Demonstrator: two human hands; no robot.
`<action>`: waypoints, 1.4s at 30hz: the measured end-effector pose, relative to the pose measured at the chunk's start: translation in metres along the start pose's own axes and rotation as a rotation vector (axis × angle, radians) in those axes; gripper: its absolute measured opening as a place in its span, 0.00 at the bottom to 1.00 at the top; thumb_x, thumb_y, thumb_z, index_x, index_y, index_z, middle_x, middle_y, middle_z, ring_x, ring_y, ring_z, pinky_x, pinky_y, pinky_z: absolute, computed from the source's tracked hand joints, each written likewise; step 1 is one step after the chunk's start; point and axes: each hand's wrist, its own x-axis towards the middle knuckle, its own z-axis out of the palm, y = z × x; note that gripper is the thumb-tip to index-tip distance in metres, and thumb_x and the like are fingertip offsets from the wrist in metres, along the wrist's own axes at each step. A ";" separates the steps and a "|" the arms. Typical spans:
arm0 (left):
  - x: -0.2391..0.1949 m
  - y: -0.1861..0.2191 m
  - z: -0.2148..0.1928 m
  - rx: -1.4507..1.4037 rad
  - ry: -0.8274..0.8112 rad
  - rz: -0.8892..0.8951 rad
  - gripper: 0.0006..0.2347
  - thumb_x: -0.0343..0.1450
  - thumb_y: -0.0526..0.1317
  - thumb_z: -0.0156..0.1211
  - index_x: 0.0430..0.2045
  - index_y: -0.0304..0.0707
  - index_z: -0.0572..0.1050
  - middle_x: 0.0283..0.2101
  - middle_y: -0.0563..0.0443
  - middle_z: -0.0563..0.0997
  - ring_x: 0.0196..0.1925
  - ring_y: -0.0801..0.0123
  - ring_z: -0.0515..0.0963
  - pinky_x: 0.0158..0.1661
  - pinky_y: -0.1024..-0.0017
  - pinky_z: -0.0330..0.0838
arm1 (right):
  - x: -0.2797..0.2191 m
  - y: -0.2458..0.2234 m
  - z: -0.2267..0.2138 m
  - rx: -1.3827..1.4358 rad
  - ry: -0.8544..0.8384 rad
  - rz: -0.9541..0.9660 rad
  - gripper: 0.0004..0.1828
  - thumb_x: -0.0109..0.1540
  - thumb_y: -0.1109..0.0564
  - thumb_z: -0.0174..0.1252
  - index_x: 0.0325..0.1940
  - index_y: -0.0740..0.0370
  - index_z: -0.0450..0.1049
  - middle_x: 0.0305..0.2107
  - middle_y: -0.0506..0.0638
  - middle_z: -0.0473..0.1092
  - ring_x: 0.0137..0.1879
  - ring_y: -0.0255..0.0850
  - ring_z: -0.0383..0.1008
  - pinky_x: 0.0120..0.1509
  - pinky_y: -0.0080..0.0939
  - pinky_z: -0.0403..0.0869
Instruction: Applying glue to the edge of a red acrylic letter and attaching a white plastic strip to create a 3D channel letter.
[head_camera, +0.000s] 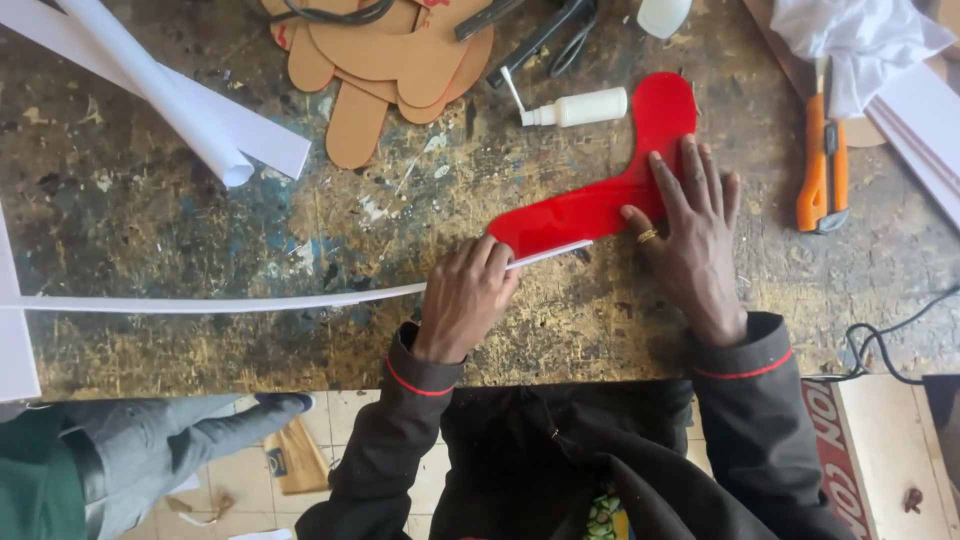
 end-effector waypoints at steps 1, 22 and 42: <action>0.001 0.000 -0.001 -0.011 -0.018 0.001 0.02 0.76 0.38 0.69 0.36 0.41 0.82 0.38 0.49 0.83 0.43 0.56 0.89 0.34 0.63 0.85 | -0.001 0.004 0.002 0.002 0.014 -0.026 0.42 0.76 0.32 0.59 0.89 0.57 0.66 0.87 0.67 0.52 0.92 0.61 0.47 0.91 0.75 0.40; -0.008 -0.013 -0.054 -0.044 -0.152 -0.072 0.03 0.81 0.37 0.67 0.44 0.41 0.84 0.43 0.45 0.88 0.50 0.54 0.90 0.57 0.54 0.83 | -0.011 0.018 0.002 0.057 0.004 0.001 0.44 0.75 0.30 0.60 0.87 0.58 0.68 0.88 0.64 0.50 0.93 0.59 0.42 0.92 0.68 0.35; -0.017 -0.049 -0.057 -0.011 -0.308 0.037 0.07 0.81 0.34 0.65 0.52 0.43 0.83 0.53 0.44 0.87 0.57 0.57 0.88 0.61 0.55 0.84 | -0.007 0.016 0.033 0.195 0.000 -0.264 0.20 0.64 0.35 0.74 0.57 0.37 0.88 0.82 0.54 0.65 0.93 0.68 0.46 0.91 0.84 0.38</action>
